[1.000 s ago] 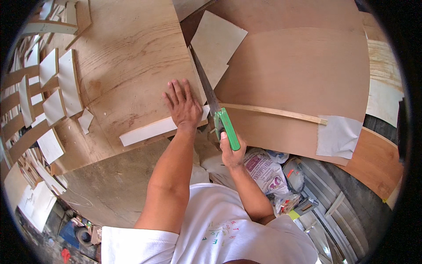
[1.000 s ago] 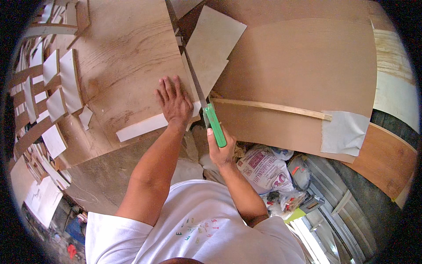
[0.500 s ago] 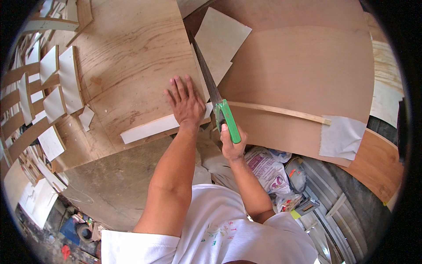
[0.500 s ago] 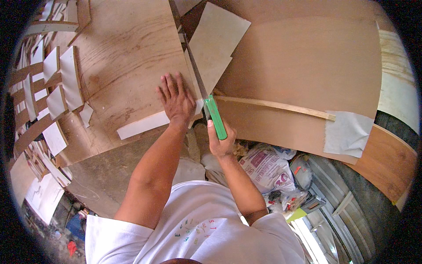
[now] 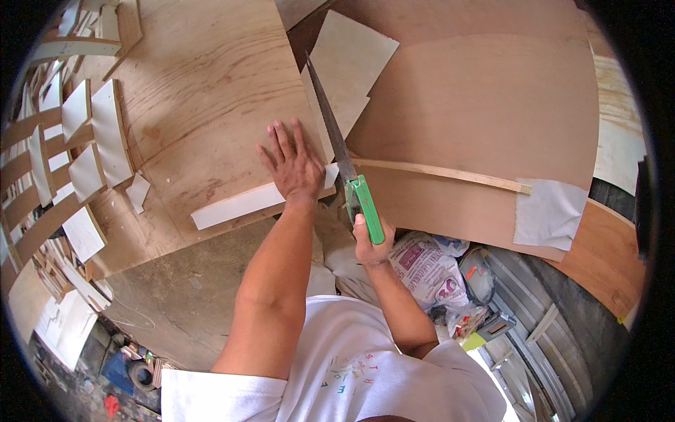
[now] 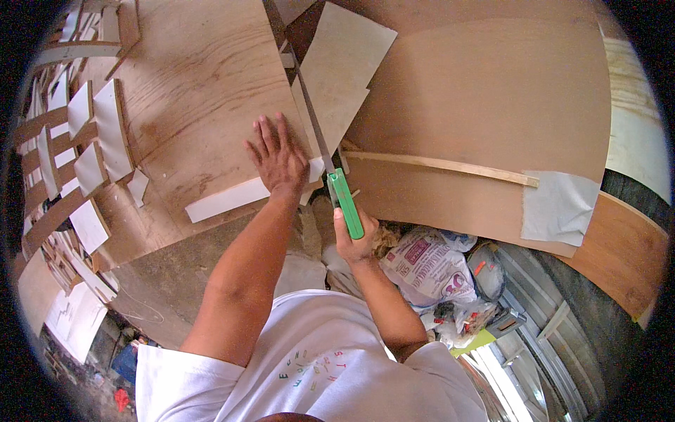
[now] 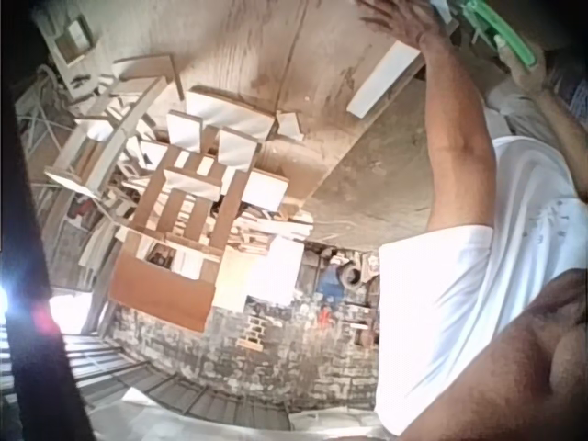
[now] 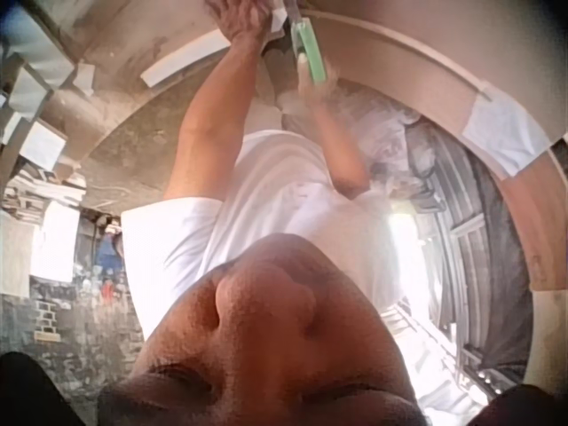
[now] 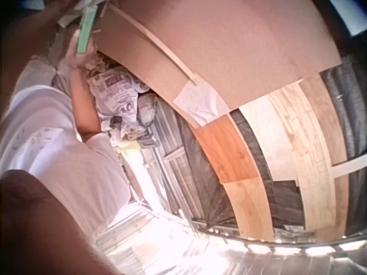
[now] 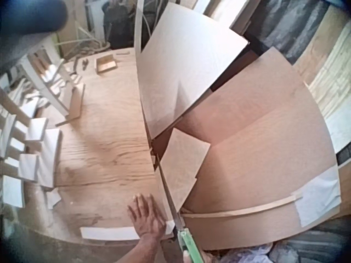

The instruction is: The person uses a saw to cut a wooden board on a table and then hammers a nail into another piece of wood to assemble a frame.

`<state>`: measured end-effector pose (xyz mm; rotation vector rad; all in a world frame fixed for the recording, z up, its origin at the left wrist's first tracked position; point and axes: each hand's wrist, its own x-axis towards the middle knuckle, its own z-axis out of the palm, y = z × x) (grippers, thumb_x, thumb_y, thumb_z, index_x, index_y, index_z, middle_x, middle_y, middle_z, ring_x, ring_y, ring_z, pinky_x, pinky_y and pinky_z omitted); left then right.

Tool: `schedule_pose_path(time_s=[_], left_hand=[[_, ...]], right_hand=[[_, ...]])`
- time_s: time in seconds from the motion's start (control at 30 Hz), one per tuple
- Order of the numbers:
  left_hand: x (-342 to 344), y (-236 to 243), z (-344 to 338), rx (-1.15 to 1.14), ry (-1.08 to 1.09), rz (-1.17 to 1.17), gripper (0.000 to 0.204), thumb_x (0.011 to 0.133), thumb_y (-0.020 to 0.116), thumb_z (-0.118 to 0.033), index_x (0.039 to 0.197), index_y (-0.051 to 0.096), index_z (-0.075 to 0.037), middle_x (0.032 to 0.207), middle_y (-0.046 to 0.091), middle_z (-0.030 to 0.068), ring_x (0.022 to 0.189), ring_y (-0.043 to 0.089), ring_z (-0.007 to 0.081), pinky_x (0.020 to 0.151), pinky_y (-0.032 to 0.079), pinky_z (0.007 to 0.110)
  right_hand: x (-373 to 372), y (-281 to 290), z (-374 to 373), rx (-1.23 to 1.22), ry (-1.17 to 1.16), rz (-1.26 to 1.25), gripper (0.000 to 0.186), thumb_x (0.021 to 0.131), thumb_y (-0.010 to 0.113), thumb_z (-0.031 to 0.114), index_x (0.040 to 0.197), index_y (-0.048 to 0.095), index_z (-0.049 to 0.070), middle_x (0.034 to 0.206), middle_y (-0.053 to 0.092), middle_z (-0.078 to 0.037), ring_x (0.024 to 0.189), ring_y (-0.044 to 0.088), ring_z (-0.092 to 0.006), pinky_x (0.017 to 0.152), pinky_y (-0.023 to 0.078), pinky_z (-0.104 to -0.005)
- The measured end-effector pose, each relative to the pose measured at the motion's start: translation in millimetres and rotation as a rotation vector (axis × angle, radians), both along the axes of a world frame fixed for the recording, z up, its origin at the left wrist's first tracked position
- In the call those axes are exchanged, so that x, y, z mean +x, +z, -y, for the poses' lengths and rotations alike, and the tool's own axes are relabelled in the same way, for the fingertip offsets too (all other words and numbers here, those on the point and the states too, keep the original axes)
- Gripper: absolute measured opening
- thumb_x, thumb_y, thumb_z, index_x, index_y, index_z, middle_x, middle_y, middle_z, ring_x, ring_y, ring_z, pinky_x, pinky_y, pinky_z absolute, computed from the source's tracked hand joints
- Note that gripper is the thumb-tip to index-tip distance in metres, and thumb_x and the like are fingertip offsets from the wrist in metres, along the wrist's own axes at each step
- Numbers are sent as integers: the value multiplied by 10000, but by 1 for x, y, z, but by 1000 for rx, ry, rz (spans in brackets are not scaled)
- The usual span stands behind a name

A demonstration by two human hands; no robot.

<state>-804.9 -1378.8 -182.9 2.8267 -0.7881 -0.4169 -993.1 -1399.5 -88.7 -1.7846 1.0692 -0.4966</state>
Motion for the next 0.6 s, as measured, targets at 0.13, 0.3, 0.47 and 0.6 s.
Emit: schedule_pose_path(time_s=[0.13,0.3,0.47,0.6], left_hand=[[-1,-2,0,-12,2,0,792,1020,523,-274,1729,177,-205,1794,119,134,1665,61,322,1324,-17,592],[1,7,3,22,2,-44,760,1045,492,-275,1729,171,-196,1790,136,139,1663,76,320,1322,-17,595],[1,6,1,57,-11,-64,703,1090,401,-303,1734,137,-201,1803,82,120,1667,44,309,1317,-59,609],[2,6,4,63,9,-99,683,1102,381,-307,1733,140,-203,1804,73,118,1667,41,302,1320,-54,603]], right_hand=[[9,7,5,60,-35,-10,178,1003,696,169,946,703,0,672,606,-132,564,600,-233,573,478,-384],[40,38,22,87,19,-116,223,1016,703,196,939,689,-13,676,605,-163,579,599,-241,588,487,-393],[58,53,26,118,22,-138,238,1024,694,209,950,688,-17,687,613,-172,594,612,-246,600,496,-405],[61,56,32,124,52,-162,252,1030,689,221,952,687,-18,690,620,-169,603,612,-229,603,495,-411]])
